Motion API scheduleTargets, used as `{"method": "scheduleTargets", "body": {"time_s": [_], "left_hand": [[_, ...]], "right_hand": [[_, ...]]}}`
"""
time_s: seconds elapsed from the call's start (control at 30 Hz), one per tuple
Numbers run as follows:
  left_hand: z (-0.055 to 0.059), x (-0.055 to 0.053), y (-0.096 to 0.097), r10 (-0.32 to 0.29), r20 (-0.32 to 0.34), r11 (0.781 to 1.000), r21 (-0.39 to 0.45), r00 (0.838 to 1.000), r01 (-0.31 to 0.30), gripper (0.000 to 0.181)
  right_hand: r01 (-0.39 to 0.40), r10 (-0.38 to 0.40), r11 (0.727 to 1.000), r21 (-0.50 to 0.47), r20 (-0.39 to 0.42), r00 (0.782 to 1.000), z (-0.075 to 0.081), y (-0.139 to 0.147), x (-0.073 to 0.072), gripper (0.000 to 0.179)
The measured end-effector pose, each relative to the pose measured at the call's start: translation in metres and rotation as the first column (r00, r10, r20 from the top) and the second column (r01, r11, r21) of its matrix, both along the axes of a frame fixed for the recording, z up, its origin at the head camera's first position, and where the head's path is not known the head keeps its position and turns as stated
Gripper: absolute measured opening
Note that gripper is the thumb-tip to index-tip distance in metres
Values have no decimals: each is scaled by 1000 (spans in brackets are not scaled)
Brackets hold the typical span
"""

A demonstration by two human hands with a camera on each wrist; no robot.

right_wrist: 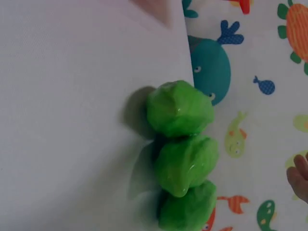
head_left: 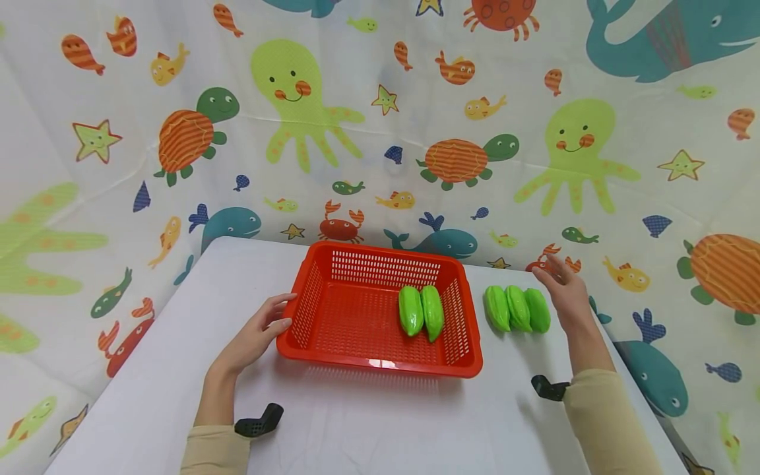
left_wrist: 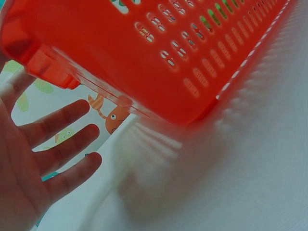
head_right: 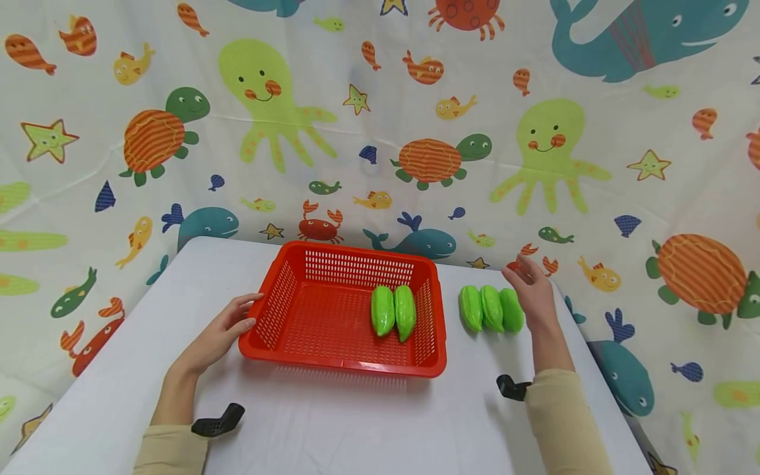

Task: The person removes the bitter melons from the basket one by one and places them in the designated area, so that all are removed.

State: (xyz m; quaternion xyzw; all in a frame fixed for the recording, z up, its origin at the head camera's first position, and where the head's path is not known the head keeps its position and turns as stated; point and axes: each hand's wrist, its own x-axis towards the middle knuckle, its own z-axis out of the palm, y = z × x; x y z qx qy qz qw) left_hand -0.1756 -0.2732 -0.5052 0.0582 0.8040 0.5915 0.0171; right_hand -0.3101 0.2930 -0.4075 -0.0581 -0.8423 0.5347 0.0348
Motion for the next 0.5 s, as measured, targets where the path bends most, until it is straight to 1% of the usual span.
{"method": "scheduleTargets", "body": {"time_s": [0.13,0.23,0.33,0.5], "left_hand": [[0,0,0,-3,-1,1000,2,1000,3,55],[0,0,0,-2,-3,1000,4,1000,2,55],[-1,0,0,-1,-6,1000,9,1000,1,55],[-1,0,1,-1,-9,1000,13,1000,1,56]], "right_hand": [[-34,35,999,5,-60,998,10,-10,2,74],[-58,56,998,-22,-94,994,16,-17,2,70],[-69,65,997,-38,-107,992,23,-25,3,69],[-87,81,996,-36,-126,989,36,-38,8,69]]}}
